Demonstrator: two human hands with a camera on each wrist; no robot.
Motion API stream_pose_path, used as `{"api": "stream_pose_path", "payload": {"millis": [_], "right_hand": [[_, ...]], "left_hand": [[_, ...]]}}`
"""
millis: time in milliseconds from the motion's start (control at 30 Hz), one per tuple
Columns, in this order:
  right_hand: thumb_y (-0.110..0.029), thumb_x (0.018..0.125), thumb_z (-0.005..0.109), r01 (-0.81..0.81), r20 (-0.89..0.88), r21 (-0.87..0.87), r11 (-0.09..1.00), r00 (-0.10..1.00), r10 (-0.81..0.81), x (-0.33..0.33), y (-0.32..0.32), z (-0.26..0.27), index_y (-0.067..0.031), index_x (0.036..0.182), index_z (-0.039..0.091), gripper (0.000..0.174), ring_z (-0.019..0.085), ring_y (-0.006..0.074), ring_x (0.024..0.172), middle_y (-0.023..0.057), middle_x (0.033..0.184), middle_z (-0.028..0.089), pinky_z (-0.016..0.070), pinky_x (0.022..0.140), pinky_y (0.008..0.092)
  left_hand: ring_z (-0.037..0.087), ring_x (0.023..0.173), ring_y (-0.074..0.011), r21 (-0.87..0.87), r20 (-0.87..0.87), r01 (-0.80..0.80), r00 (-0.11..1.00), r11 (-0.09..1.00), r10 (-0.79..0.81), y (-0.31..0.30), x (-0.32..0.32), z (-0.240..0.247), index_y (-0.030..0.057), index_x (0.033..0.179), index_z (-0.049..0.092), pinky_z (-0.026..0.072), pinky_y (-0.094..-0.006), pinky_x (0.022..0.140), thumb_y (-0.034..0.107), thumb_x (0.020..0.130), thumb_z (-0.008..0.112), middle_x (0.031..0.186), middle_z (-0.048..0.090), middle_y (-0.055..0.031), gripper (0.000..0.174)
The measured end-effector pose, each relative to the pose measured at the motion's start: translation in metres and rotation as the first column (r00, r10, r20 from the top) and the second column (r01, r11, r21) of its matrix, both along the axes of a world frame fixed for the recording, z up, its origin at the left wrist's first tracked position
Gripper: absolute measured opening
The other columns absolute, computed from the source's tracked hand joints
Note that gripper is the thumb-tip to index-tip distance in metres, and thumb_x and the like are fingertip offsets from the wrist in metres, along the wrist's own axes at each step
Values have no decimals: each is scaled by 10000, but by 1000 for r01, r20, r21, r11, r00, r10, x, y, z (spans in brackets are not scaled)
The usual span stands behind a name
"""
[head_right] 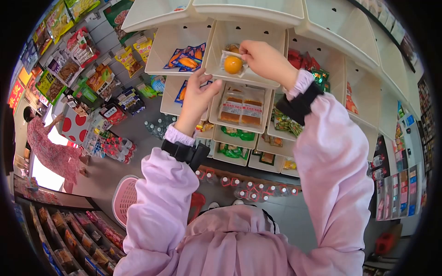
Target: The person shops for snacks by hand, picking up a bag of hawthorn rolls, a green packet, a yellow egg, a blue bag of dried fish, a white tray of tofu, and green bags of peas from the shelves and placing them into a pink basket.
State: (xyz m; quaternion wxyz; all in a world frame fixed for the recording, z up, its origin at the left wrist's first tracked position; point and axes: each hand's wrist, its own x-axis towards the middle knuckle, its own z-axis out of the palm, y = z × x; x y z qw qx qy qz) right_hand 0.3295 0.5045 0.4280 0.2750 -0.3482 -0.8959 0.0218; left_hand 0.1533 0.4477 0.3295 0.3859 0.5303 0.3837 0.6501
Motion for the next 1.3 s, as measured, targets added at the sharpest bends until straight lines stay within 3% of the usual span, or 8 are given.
{"api": "stream_pose_path", "payload": {"millis": [233,367,700,967,1100,1167,1233,1300], "right_hand": [[-132,846,470,-402,-490,-687,605,872,22,-17,-76,-60,-30,926,480,130,510,54,625,-13,732,521,438,550,193],[-130,845,472,-512,-550,-804,304,834,-48,-45,-109,-137,-32,944,475,139,535,75,703,9,807,536,464,585,214],[-165,836,483,-369,-339,-881,-297,929,-148,-155,-219,-279,-31,979,481,196,574,108,695,50,849,564,461,591,217],[-129,808,527,-248,-283,-869,-428,959,17,-245,-287,-346,-25,1051,453,275,518,97,777,39,912,514,444,660,223],[-92,790,530,-408,-320,-538,-738,909,-269,-288,-309,-388,-24,966,499,191,527,82,657,17,759,533,448,577,216],[-65,769,527,-415,-541,-629,-657,841,-13,-307,-313,-417,-32,950,515,185,519,68,634,11,721,531,438,538,216],[-95,779,495,-423,-427,-813,-401,900,-85,-320,-327,-409,-36,1000,516,230,505,106,524,1,645,505,414,458,229],[-111,764,498,-396,-397,-769,-501,911,-110,-312,-327,-389,-24,1009,513,260,530,124,566,17,670,520,421,472,248]], "left_hand": [[504,989,-207,-79,345,499,826,863,-446,-70,-39,-47,-28,1189,327,420,-346,847,107,785,573,1097,482,-136,491],[554,839,-125,-256,387,439,863,861,-325,-133,-58,-93,-27,1112,430,460,-247,738,64,763,596,962,559,-72,397],[543,910,-181,-567,637,316,753,761,162,-297,-127,-193,-4,1104,414,485,-331,767,74,802,544,1016,526,-83,338],[528,972,-228,-695,647,189,585,694,489,-381,-171,-239,12,1151,393,465,-361,811,106,840,477,1079,507,-116,335],[536,928,-234,-708,657,85,445,701,609,-408,-199,-287,12,1124,412,450,-370,813,163,846,481,1083,501,-133,324],[524,930,-231,-760,613,52,388,648,688,-408,-209,-289,21,1098,444,443,-369,796,186,834,507,1042,525,-109,318],[524,913,-242,-766,607,28,364,643,707,-418,-225,-318,19,1066,462,429,-394,820,163,820,527,1028,528,-95,293],[521,878,-238,-804,575,9,267,595,773,-429,-241,-351,14,1053,474,437,-390,788,166,812,539,1002,532,-90,292]]}}
